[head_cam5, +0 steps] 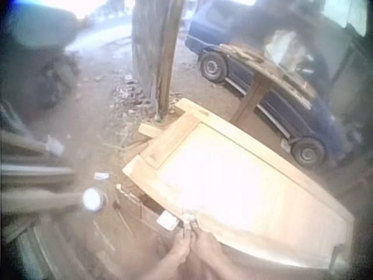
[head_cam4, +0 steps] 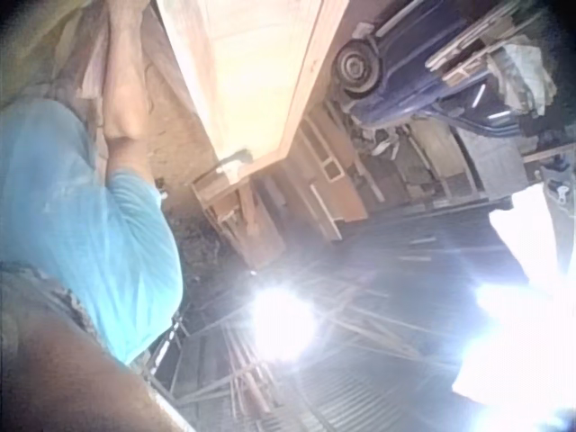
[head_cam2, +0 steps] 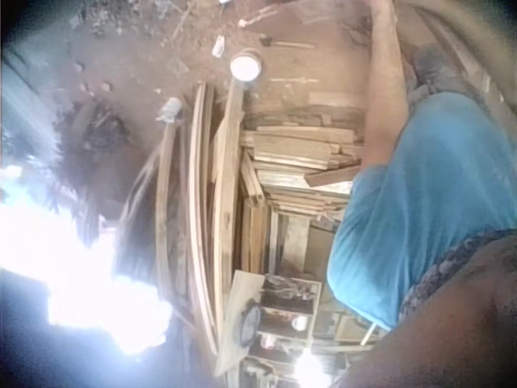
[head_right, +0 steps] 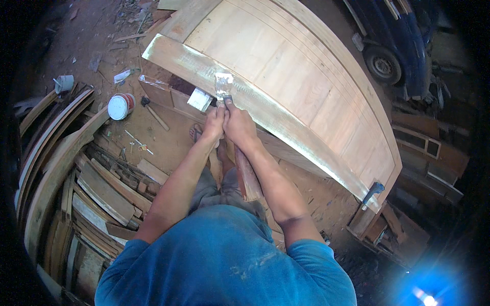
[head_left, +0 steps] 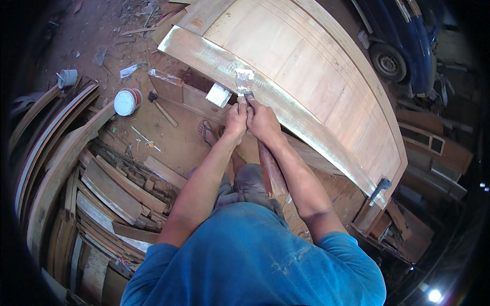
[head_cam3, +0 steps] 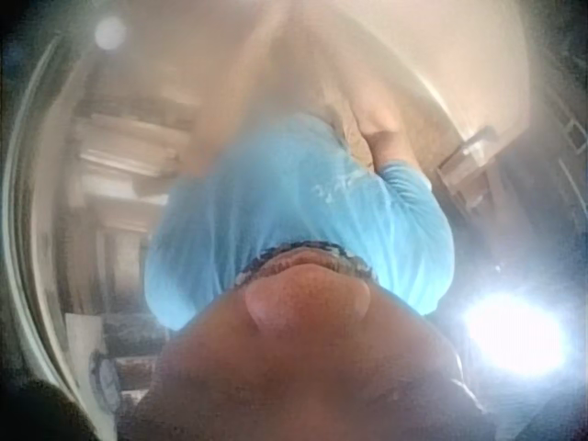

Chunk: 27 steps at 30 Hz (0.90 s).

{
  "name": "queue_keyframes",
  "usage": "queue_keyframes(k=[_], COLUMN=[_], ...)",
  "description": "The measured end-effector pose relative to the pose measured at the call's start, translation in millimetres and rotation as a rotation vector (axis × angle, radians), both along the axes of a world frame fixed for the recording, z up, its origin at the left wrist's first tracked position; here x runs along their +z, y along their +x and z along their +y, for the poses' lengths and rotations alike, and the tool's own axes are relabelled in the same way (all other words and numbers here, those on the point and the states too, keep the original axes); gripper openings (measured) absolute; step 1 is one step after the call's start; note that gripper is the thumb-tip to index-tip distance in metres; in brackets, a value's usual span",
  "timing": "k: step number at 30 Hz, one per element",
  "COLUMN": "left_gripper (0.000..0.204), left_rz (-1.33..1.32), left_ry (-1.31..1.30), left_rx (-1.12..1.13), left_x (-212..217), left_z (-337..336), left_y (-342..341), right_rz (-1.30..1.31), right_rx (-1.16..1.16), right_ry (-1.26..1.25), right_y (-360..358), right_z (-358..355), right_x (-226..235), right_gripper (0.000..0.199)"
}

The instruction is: The person applies glue to a wooden door frame and attaches a curved wooden strip using a hammer. They then use a circular saw to trim the strip flush with the door edge.

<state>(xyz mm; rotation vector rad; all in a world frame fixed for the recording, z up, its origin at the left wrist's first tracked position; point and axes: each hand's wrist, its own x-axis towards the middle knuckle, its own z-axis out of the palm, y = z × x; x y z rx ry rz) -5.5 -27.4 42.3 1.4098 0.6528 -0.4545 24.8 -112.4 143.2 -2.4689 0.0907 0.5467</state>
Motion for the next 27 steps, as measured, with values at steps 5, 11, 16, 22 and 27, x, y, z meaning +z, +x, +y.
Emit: queue_keyframes(k=[5, 11, 16, 22, 27], left_gripper=[0.043, 0.039, 0.037, 0.037, 0.035], left_rz=[0.194, 0.245, 0.216, 0.247, 0.211], left_ry=[-0.292, -0.254, -0.175, -0.275, -0.213], left_rx=[0.089, 0.002, -0.009, 0.064, -0.016], left_x=[13, 18, 30, 11, 14], left_z=[4, 9, 12, 7, 13], left_y=[-5, 4, 12, 3, 15], right_rz=[-0.039, -0.016, -0.080, -0.004, -0.052], right_rx=[0.010, 0.050, 0.105, 0.052, 0.087], right_ry=[0.021, -0.014, 0.010, 0.004, -0.041], right_y=[7, 14, 1, 48, 27], right_z=[-2, -1, -11, 9, 1], right_x=[-12, -11, -22, -17, -19], right_gripper=[0.035, 0.035, 0.034, 0.035, 0.031])
